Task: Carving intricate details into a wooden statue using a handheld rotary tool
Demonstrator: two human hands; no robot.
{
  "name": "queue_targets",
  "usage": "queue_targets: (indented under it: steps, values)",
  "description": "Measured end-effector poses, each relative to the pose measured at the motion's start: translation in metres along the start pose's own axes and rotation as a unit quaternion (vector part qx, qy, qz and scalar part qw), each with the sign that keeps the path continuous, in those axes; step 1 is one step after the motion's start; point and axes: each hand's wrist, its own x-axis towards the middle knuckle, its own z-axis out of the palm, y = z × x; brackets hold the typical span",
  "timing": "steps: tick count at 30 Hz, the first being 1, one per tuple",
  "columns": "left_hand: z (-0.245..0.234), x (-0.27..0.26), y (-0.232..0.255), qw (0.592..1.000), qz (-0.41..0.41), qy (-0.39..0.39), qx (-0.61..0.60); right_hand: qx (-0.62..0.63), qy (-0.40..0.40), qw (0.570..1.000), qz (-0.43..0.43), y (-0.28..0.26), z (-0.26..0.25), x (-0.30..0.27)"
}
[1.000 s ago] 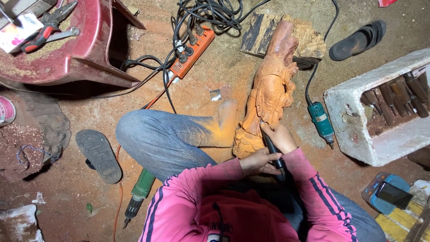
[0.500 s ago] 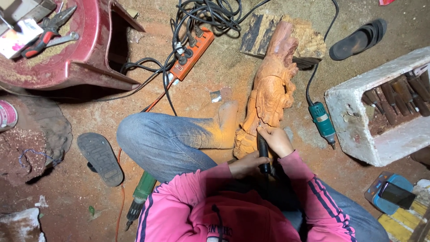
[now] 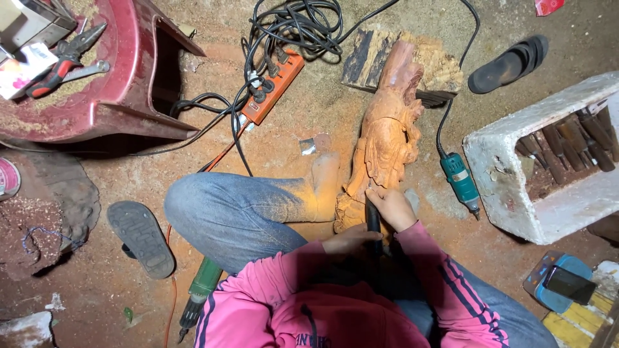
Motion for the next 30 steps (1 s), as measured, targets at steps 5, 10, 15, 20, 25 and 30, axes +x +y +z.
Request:
queue_targets:
  steps: [5, 10, 15, 20, 25, 30]
  values:
    - [-0.003, -0.013, 0.008, 0.998, -0.027, 0.031, 0.039, -0.001, -0.016, 1.0, 0.019, 0.027, 0.012, 0.012]
    - [-0.04, 0.011, -0.012, 0.993, -0.029, 0.023, 0.113, 0.008, 0.008, 1.0, 0.014, 0.017, 0.013, 0.011]
    - [-0.044, 0.02, -0.018, 0.99, -0.041, 0.021, 0.135, -0.034, -0.019, 0.999, 0.008, 0.024, 0.013, 0.017]
    - [-0.047, 0.023, -0.029, 0.993, -0.059, 0.013, 0.103, -0.038, -0.016, 0.999, 0.001, 0.037, 0.019, 0.018]
    - [-0.003, -0.019, -0.001, 0.996, -0.054, 0.017, 0.066, -0.017, -0.015, 1.0, 0.005, 0.022, 0.009, -0.003]
    - [0.02, 0.01, -0.03, 0.999, 0.01, -0.026, 0.04, -0.009, -0.003, 1.0, -0.006, 0.021, 0.001, -0.017]
